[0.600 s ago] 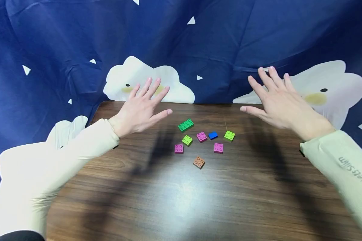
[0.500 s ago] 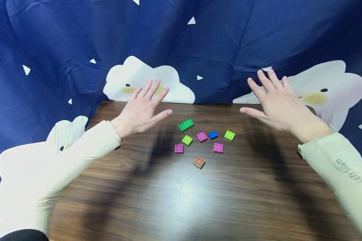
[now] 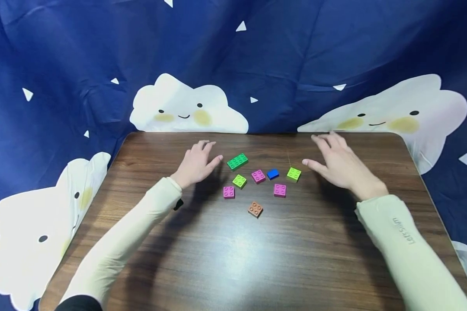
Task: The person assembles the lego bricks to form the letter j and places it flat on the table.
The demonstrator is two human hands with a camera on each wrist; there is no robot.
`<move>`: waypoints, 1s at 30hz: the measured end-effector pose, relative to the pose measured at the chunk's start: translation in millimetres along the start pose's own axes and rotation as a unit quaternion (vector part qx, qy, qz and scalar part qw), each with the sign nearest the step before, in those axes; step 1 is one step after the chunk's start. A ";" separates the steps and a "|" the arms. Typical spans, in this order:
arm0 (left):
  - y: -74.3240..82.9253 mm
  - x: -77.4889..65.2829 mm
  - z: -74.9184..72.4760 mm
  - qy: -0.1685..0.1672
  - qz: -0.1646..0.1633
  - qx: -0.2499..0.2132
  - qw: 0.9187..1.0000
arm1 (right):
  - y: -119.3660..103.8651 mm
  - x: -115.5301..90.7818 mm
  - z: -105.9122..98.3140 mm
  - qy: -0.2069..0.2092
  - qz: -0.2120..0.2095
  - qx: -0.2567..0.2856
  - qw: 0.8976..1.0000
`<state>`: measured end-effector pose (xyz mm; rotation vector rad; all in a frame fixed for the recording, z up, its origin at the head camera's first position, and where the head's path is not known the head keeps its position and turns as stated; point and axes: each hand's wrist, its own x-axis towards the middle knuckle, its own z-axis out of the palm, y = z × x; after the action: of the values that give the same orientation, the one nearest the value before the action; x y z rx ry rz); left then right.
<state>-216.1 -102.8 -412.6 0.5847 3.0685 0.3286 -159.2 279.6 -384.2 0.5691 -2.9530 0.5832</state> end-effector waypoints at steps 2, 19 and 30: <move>-0.4 1.9 14.0 -0.012 -0.009 -0.020 1.000 | 3.1 -0.8 16.7 -0.021 0.020 0.019 0.999; 21.0 19.9 58.2 -0.094 -0.050 -0.126 0.986 | -1.1 2.2 89.9 -0.086 0.099 0.105 0.986; 24.1 28.0 66.0 -0.092 -0.062 -0.073 0.991 | -3.1 3.4 96.3 -0.076 0.114 0.100 0.985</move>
<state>-230.7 -57.3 -471.1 0.3913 2.8559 0.4647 -161.6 239.1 -471.7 0.3007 -3.1503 0.9062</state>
